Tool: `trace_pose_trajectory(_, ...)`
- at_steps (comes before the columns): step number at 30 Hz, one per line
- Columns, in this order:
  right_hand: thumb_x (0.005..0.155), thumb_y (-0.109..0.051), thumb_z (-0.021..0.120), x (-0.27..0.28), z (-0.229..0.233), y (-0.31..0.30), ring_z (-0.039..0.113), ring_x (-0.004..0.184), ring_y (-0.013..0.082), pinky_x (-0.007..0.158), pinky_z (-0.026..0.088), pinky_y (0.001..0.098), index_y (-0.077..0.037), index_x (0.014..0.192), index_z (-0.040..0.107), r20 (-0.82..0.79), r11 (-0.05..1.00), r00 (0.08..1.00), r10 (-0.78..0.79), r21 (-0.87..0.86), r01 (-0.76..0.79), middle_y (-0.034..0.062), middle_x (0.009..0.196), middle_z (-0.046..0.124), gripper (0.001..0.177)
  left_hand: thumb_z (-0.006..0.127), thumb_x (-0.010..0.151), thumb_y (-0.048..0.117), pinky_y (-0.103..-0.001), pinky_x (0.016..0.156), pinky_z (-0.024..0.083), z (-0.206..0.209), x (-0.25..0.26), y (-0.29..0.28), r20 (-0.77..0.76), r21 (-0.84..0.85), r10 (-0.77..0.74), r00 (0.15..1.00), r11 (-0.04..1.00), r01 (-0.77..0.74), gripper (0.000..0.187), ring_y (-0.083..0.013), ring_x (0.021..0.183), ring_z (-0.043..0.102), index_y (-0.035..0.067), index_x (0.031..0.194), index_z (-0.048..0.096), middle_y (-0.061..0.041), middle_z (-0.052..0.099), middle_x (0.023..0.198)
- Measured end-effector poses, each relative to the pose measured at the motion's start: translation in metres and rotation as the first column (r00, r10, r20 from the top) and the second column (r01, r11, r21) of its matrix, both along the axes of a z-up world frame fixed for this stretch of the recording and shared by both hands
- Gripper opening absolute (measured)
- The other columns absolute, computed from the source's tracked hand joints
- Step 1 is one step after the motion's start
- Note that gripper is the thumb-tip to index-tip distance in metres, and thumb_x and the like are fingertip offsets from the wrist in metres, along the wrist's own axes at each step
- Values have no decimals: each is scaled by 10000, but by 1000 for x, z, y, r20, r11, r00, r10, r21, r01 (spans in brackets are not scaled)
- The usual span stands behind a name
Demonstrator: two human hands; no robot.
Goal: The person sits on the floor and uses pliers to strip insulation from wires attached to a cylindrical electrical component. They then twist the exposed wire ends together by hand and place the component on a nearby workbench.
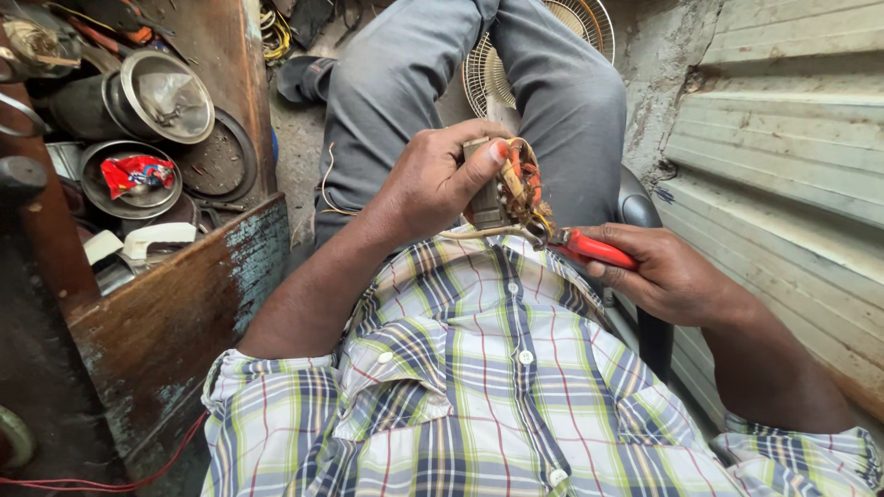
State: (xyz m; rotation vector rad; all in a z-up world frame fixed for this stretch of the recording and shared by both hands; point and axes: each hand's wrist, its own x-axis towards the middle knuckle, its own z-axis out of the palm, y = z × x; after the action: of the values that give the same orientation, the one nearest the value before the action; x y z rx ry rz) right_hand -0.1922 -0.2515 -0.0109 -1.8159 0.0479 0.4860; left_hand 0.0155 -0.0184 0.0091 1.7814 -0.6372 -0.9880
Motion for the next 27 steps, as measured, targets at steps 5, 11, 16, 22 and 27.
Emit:
trace_pose_trajectory(5,957,-192,658,0,-3,2,746,981,172,857,574,314,-14,1313,648,52,1000,999,-3,23,2,115,1128,777,398,494,1070,499,-295,802,598,-9,-1,3,89,-129,21,996,992,-10,538,-134,913,749,25,1204,707,-79,787,958)
trace_pose_trajectory(11,958,-189,662,1,-2,4,735,1005,186,872,565,322,-25,1311,648,61,1000,998,9,-28,-8,109,1158,761,390,522,1027,483,-320,741,593,-6,-3,3,169,-42,19,985,999,-12,502,-179,822,772,41,1167,713,-95,766,910)
trace_pose_trajectory(16,955,-188,659,4,-2,6,731,952,194,831,558,325,-54,1328,649,35,999,999,32,-41,-31,85,1100,754,397,549,1036,469,-375,732,589,0,-5,1,369,-3,-21,929,1000,23,466,-251,826,763,51,1143,727,-107,740,930)
trace_pose_trajectory(22,935,-175,694,3,-14,4,660,893,226,820,525,357,-61,1318,673,130,988,988,85,-139,-67,85,1013,719,400,562,1008,490,-384,710,587,5,-3,-1,307,106,-53,950,994,21,469,-239,755,771,72,1132,736,-96,734,819)
trace_pose_trajectory(27,965,-179,666,6,-25,5,701,947,195,837,541,353,-25,1296,641,72,997,995,63,44,-66,99,1082,727,365,563,1025,466,-374,707,588,5,-2,-1,361,5,-5,933,1000,4,454,-251,796,768,57,1118,737,-115,753,885)
